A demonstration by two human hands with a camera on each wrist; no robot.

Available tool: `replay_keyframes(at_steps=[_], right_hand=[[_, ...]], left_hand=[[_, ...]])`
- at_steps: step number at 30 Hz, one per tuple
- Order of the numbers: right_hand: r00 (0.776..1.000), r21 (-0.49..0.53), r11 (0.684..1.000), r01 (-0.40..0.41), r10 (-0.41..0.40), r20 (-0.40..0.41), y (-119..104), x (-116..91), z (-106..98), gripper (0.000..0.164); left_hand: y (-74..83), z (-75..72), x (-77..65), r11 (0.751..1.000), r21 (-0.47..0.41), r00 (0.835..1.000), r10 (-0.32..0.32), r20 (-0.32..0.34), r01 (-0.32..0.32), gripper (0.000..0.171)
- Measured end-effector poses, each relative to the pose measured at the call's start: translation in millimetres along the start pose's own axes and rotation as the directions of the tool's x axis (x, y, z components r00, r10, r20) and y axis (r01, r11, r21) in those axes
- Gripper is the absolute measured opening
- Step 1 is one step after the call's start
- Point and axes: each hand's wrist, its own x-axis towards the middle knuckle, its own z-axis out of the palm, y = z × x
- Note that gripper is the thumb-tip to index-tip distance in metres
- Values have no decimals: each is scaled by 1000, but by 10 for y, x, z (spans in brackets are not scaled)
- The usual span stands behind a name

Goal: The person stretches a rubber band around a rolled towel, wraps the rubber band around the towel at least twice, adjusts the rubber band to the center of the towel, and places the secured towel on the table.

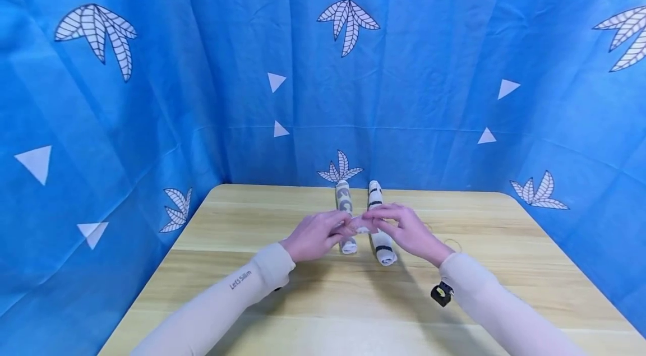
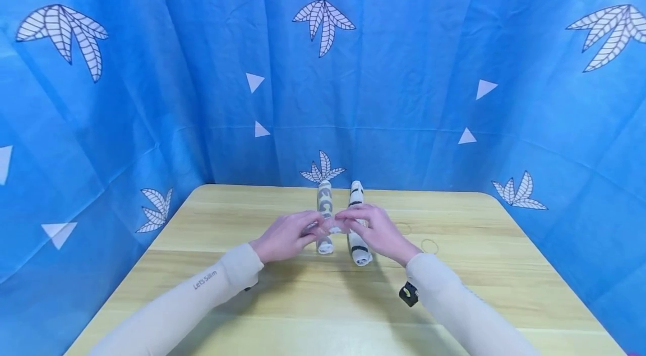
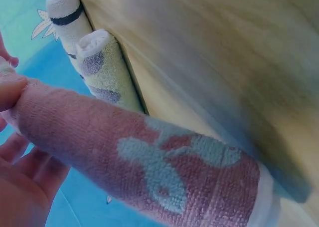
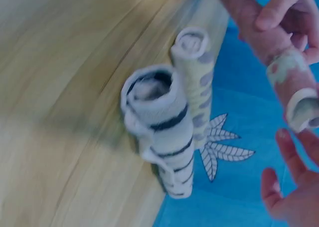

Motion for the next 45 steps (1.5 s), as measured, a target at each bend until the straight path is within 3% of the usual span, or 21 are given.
replay_keyframes(at_steps=[5,10,14,20,23,26,33,36,40,45], right_hand=[[998,-184,981,67,-66,12,37,-55,-14,47],[990,-303,946,111,-131,-48,70,-30,13,43],[986,-308,947,92,-129,-102,68,-17,41,39],[981,-305,950,61,-113,-156,18,-17,101,35],[982,-330,943,49,-107,-158,7,-15,135,34],[982,-352,935,44,-106,-159,-1,-6,154,33],[977,-323,946,37,-103,-189,-33,81,100,30],[983,-282,959,-4,-49,-179,-54,89,73,29],[984,-209,975,-70,33,-174,-49,56,52,29],[979,-55,984,-171,164,-118,-26,56,72,31]], left_hand=[[2,-20,16,993,-102,996,-56,70,63,28],[28,-35,29,990,-129,996,-44,73,53,32],[67,1,22,995,-97,999,-18,26,21,34],[114,44,9,998,-3,997,61,-51,-61,51],[115,57,12,996,16,994,92,-61,-91,41],[129,45,24,997,7,996,80,-43,-80,31],[122,23,66,995,81,998,54,-16,-52,41],[104,14,45,991,114,997,78,-29,-75,42],[86,20,20,984,129,990,129,-49,-122,29],[57,47,-9,992,105,996,78,-37,-74,33]])
